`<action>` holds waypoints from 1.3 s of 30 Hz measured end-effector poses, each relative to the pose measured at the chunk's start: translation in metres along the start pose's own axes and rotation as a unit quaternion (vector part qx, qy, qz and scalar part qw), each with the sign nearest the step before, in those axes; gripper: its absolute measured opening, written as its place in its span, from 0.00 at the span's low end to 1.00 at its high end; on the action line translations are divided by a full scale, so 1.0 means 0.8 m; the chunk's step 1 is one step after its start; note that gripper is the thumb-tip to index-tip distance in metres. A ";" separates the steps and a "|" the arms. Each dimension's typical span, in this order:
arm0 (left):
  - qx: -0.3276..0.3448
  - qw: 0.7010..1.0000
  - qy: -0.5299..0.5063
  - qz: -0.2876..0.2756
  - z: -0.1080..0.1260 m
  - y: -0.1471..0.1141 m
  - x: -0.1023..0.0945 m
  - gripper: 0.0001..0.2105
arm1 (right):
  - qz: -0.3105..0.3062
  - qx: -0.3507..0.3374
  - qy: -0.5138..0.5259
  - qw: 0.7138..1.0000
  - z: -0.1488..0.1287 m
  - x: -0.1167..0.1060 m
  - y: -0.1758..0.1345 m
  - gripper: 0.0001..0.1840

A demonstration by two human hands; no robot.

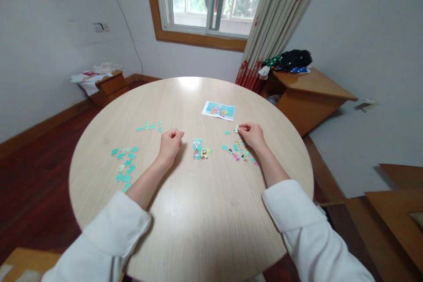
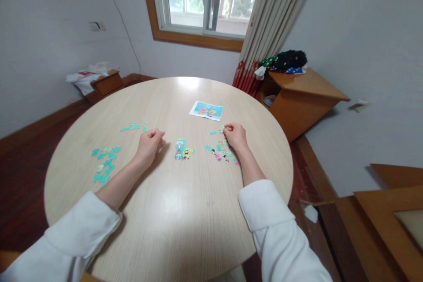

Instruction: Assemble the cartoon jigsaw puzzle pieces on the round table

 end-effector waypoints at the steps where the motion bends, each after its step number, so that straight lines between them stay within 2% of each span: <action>1: 0.001 1.000 0.001 -0.001 -0.001 0.000 0.000 0.15 | 0.002 -0.004 -0.008 1.000 -0.001 -0.001 0.000 0.13; 39: 0.007 1.000 0.014 -0.001 0.001 0.000 0.000 0.15 | -0.014 -0.012 -0.059 0.998 -0.013 -0.005 -0.006 0.12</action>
Point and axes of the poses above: each hand's wrist, its own y-axis towards the middle knuckle, its own x-axis out of the palm, z = x × y, the point moved 8 cm from there along y, towards the middle knuckle, and after that the axes turned 10 degrees about -y, right-handed, at the moved point
